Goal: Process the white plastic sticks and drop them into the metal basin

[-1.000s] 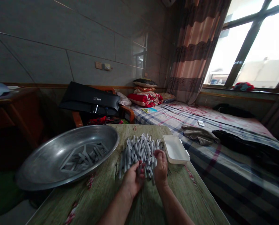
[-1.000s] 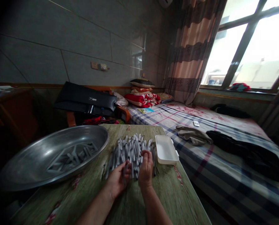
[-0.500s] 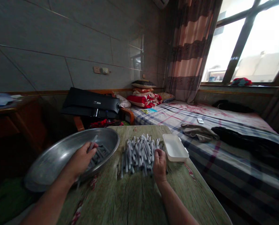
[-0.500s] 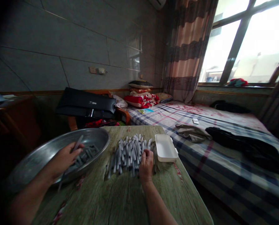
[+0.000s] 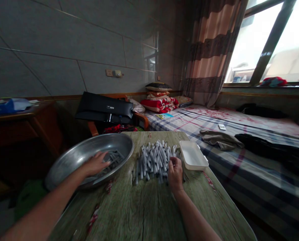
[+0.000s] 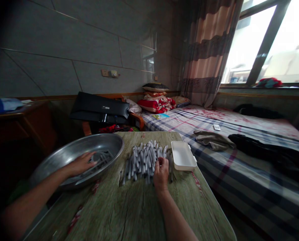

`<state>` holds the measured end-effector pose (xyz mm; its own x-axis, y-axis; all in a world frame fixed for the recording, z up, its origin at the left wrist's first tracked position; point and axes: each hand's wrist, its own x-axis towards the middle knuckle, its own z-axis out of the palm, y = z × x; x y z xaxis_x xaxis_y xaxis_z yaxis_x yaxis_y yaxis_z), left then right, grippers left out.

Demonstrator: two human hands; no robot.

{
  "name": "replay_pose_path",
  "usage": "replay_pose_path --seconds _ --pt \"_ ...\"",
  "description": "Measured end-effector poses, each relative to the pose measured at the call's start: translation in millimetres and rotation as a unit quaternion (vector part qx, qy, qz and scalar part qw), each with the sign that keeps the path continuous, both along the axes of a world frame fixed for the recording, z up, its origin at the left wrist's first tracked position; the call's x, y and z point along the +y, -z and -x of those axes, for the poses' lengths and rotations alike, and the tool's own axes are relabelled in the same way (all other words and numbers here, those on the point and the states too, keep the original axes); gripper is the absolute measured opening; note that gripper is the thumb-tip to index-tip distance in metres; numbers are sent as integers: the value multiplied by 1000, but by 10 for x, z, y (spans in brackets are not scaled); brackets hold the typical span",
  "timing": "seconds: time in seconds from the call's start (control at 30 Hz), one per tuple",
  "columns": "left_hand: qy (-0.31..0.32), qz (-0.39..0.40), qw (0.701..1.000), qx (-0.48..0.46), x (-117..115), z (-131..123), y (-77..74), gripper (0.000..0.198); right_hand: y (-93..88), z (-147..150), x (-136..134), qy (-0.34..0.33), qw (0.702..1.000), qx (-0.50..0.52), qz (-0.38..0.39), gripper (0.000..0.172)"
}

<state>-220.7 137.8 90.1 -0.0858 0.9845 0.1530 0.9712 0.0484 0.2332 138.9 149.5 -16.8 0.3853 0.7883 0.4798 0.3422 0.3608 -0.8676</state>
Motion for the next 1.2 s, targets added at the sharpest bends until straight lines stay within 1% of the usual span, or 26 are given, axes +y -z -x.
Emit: replay_pose_path --seconds 0.1,0.17,0.23,0.3,0.37,0.4,0.47,0.53,0.6,0.67,0.77,0.83,0.93,1.03,1.2 --pt "38 -114 993 -9 -307 -92 -141 43 -11 6 -11 0 1000 -7 1 19" --pt "62 -158 985 -32 -584 -161 -208 37 -11 14 -18 -7 1000 -12 3 20" --pt "93 -164 981 -49 -859 -245 -230 30 -4 22 -24 -17 1000 -14 5 21" --pt "137 -148 977 -65 -1073 -346 -202 24 10 30 -29 -27 1000 -13 8 22" --pt "163 -115 976 -87 -1186 -474 -125 22 23 35 -31 -34 999 -11 10 22" --pt "169 -95 976 -98 -1200 -550 -68 21 28 37 -32 -36 999 -11 10 22" --pt "171 -54 977 -115 -1145 -727 84 20 33 41 -33 -38 999 -14 7 21" --pt "155 -17 980 -125 -999 -925 275 18 37 49 -37 -38 999 -18 4 21" --pt "107 15 986 -130 -790 -1125 482 11 43 61 -41 -40 999 -22 1 21" --pt "38 19 991 -130 -559 -1299 670 2 55 72 -46 -43 999 -25 -3 20" --pt "-11 15 991 -131 -255 -1474 860 10 77 82 -47 -44 999 -30 -9 18" --pt "-35 18 990 -133 -117 -1525 919 13 84 81 -46 -45 998 -32 -10 18" --pt "-55 28 988 -140 -25 -1524 941 15 76 79 -50 -47 998 -33 -7 18" --pt "-58 34 986 -153 -42 -1474 928 17 52 88 -70 -58 998 -34 -4 18" --pt "-70 33 979 -191 -146 -1384 862 27 28 121 -101 -80 996 -28 2 18"
